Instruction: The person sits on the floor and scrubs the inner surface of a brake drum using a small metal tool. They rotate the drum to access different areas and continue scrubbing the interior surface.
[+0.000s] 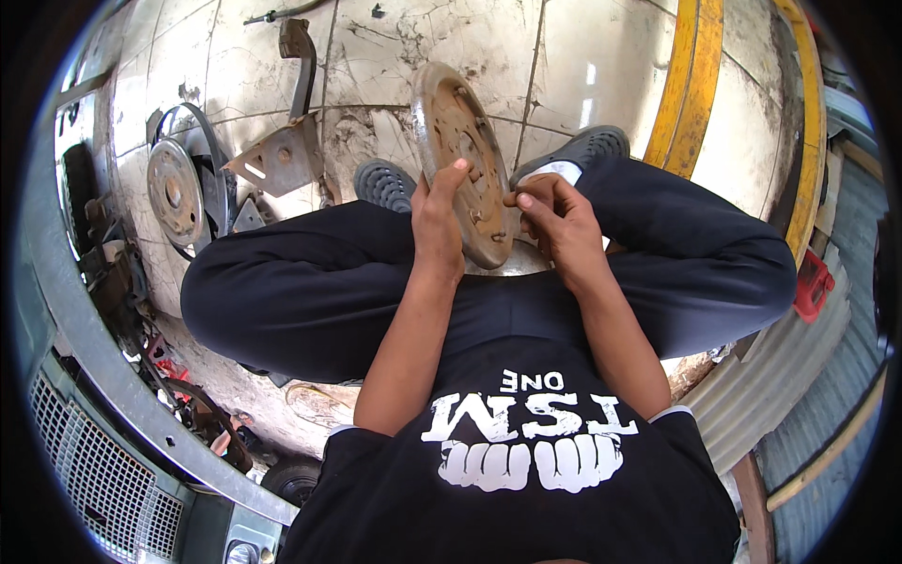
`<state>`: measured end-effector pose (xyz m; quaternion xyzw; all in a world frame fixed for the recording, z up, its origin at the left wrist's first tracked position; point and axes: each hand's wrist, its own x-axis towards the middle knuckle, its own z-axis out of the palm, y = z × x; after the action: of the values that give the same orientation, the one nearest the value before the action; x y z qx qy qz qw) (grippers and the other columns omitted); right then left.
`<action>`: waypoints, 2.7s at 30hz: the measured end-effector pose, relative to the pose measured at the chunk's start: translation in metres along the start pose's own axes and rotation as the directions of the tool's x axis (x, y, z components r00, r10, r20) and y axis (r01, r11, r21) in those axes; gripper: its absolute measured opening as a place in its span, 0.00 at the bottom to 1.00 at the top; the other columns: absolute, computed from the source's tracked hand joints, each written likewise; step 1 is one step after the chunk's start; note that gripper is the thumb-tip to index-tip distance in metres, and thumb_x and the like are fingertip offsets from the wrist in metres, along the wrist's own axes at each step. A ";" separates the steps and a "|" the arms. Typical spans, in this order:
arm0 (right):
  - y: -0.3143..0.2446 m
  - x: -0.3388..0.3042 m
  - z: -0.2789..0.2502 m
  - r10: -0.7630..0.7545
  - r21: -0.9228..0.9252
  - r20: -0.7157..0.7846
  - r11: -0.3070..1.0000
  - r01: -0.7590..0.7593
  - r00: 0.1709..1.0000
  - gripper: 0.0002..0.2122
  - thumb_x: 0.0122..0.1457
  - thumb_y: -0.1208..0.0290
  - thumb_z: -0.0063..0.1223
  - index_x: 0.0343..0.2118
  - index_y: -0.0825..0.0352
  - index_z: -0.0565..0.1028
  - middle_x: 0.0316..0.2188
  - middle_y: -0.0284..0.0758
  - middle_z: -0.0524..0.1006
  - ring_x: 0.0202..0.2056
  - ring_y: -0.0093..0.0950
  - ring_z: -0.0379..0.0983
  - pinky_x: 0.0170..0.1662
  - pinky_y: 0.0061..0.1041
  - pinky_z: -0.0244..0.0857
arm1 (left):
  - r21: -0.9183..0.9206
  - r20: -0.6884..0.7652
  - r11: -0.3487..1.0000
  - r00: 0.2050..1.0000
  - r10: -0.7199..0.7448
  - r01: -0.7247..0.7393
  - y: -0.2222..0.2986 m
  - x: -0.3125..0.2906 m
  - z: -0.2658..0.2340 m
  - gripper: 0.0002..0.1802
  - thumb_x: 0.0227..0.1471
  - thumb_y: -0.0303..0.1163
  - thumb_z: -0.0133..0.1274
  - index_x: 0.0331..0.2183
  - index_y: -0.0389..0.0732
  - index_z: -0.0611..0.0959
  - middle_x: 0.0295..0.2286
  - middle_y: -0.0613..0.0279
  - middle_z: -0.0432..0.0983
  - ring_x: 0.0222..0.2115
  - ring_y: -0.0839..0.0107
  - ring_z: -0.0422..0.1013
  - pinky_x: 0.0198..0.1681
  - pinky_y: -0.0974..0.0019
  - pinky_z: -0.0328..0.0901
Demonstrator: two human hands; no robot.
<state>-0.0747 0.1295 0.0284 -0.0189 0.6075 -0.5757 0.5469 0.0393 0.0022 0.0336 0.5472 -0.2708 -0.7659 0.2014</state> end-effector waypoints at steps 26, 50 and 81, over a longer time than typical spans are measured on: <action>0.017 -0.001 0.030 -0.075 -0.375 -0.050 0.926 0.051 0.996 0.09 0.62 0.68 0.64 0.38 0.70 0.83 0.26 0.37 0.82 0.24 0.24 0.75 0.29 0.23 0.65 | 0.017 0.043 0.998 0.997 0.063 -0.064 0.002 0.009 0.001 0.27 0.56 0.43 0.57 0.49 0.30 0.79 0.39 0.54 0.78 0.38 0.66 0.76 0.45 0.63 0.71; 0.001 0.011 0.059 0.143 -0.308 -0.106 0.936 -0.169 0.984 0.08 0.65 0.71 0.61 0.43 0.69 0.82 0.32 0.31 0.82 0.28 0.18 0.72 0.30 0.18 0.67 | -0.105 0.009 0.994 1.000 0.010 -0.009 0.013 0.031 -0.011 0.16 0.52 0.40 0.57 0.36 0.36 0.81 0.27 0.65 0.71 0.26 0.73 0.68 0.30 0.67 0.65; 0.028 0.014 0.039 0.165 -0.004 -0.082 0.986 -0.166 0.983 0.12 0.64 0.67 0.63 0.46 0.67 0.80 0.31 0.30 0.80 0.26 0.17 0.71 0.28 0.18 0.64 | -0.005 0.040 0.999 0.998 0.051 -0.051 0.016 0.031 -0.001 0.21 0.54 0.43 0.58 0.42 0.37 0.78 0.31 0.62 0.72 0.31 0.72 0.71 0.36 0.66 0.68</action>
<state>-0.0365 0.1033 0.0091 0.0521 0.6317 -0.5252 0.5677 0.0310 -0.0291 0.0212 0.5244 -0.2870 -0.7718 0.2166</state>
